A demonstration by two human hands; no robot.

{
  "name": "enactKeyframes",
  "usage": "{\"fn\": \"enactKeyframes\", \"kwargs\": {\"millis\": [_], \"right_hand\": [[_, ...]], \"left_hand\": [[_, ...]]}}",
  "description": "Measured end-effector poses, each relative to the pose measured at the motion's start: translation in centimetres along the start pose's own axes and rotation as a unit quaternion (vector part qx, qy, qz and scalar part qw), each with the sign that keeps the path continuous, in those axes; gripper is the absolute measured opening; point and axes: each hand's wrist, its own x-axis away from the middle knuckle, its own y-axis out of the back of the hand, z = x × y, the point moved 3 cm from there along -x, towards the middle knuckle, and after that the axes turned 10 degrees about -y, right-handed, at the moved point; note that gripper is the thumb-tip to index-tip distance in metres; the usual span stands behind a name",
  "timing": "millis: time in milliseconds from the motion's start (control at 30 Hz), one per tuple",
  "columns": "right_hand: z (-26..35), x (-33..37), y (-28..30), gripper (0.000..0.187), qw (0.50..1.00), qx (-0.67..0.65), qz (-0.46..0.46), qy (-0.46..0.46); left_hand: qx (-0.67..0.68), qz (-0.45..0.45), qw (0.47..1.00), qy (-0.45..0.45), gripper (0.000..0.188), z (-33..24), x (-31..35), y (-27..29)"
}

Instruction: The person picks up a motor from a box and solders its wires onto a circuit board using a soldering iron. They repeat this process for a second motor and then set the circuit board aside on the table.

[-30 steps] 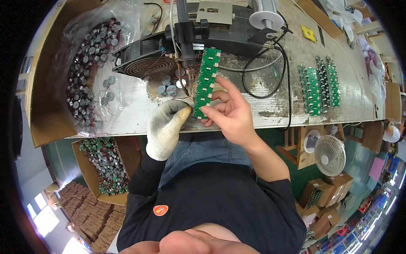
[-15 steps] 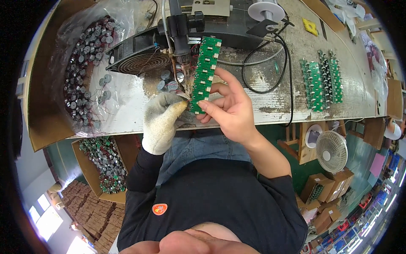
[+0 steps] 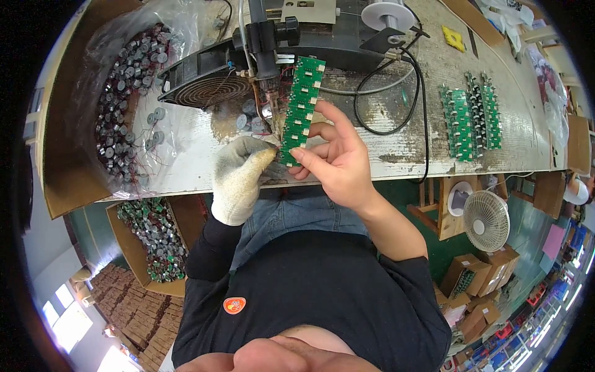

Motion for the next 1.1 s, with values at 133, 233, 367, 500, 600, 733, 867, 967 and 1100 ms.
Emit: {"fn": "enactKeyframes", "kwargs": {"millis": [133, 233, 367, 500, 600, 733, 867, 967, 1100], "right_hand": [[-0.22, 0.24, 0.05, 0.067, 1.000, 0.001, -0.009, -0.009], [-0.24, 0.34, 0.15, 0.068, 1.000, 0.007, -0.007, -0.010], [-0.23, 0.48, 0.16, 0.068, 1.000, 0.010, -0.005, -0.013], [-0.31, 0.55, 0.06, 0.068, 1.000, 0.008, -0.007, -0.015], [-0.33, 0.51, -0.02, 0.068, 1.000, 0.002, -0.006, -0.007], [-0.33, 0.44, -0.06, 0.068, 1.000, -0.003, -0.005, -0.004], [-0.28, 0.30, -0.26, 0.068, 1.000, -0.016, -0.004, 0.002], [-0.05, 0.38, -0.32, 0.068, 1.000, -0.013, -0.002, 0.004], [0.17, 0.62, -0.15, 0.068, 1.000, 0.004, -0.004, 0.012]], "left_hand": [[0.009, 0.007, 1.000, 0.011, 0.017, 0.46, 0.18, 0.09], [0.006, 0.007, 1.000, 0.006, 0.018, 0.20, 0.30, -0.02], [0.070, 0.006, 0.997, 0.030, 0.017, 0.21, 0.40, -0.09], [0.078, -0.011, 0.997, 0.012, 0.017, 0.45, 0.27, -0.11], [0.069, -0.033, 0.997, -0.007, 0.016, 0.06, 0.19, -0.48], [0.016, -0.035, 0.999, -0.018, 0.016, 0.37, 0.10, -0.30], [0.014, -0.037, 0.999, -0.016, 0.013, 0.15, 0.19, -0.34], [-0.015, -0.028, 0.999, -0.034, 0.011, -0.06, 0.26, -0.32], [-0.076, -0.027, 0.995, -0.054, 0.013, -0.40, 0.33, -0.41]]}}
